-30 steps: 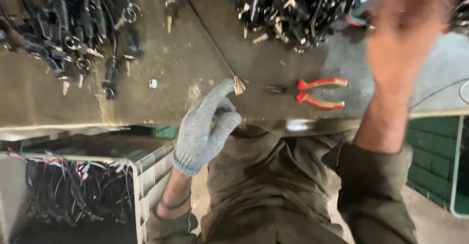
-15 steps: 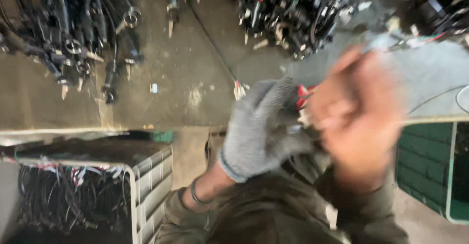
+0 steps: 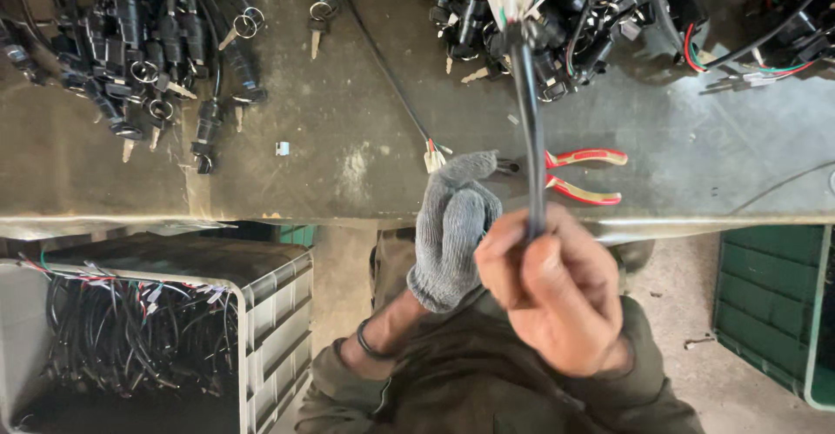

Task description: The person repeatedly strips the outer insulation from black cables using red-handled pliers, then pulls the insulation off to expose the inner wires. The person handles multiple cables one at a time, placing finished pieces on the table.

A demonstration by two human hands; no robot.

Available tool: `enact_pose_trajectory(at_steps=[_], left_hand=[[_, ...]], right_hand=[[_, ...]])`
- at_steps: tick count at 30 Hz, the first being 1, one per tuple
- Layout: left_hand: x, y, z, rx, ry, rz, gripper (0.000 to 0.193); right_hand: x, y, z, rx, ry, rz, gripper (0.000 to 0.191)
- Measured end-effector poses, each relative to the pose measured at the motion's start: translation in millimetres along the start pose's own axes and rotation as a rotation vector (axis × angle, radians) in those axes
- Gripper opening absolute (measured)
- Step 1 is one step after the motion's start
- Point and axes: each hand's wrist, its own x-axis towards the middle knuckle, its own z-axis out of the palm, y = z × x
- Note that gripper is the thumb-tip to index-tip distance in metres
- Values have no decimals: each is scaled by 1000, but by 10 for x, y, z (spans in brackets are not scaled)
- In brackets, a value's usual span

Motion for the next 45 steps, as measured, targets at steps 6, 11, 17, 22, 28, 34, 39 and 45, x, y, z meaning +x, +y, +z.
enact_pose_trajectory(at_steps=[6,11,17,22,28,34,39,45], left_hand=[[-27,-275,-284,-136,-435,-437,41],[-19,-160,-616,-257,-243,-374,32],[-178,259,-703,-562,7,-421,38],[-32,734,-348,-389,-46,-243,29],[-149,910,68,-120,-354,6,17],[-423,734,225,295,-536,-13,14],[-38,822,114,512,-395,242,17],[66,530,-171,-103,-39,-676,21]], right_hand=[[-48,-163,-16,-701,-114,-189,25],[81,-273,-73,-1025,-133,-373,18],[305,101,22,-1174,-179,-207,6],[365,-213,38,-1304,-77,-379,29],[160,-468,267,-527,-10,-394,17],[19,-545,-354,324,86,-299,48],[18,-417,-835,35,56,-520,41],[435,-165,-850,353,484,-256,32]])
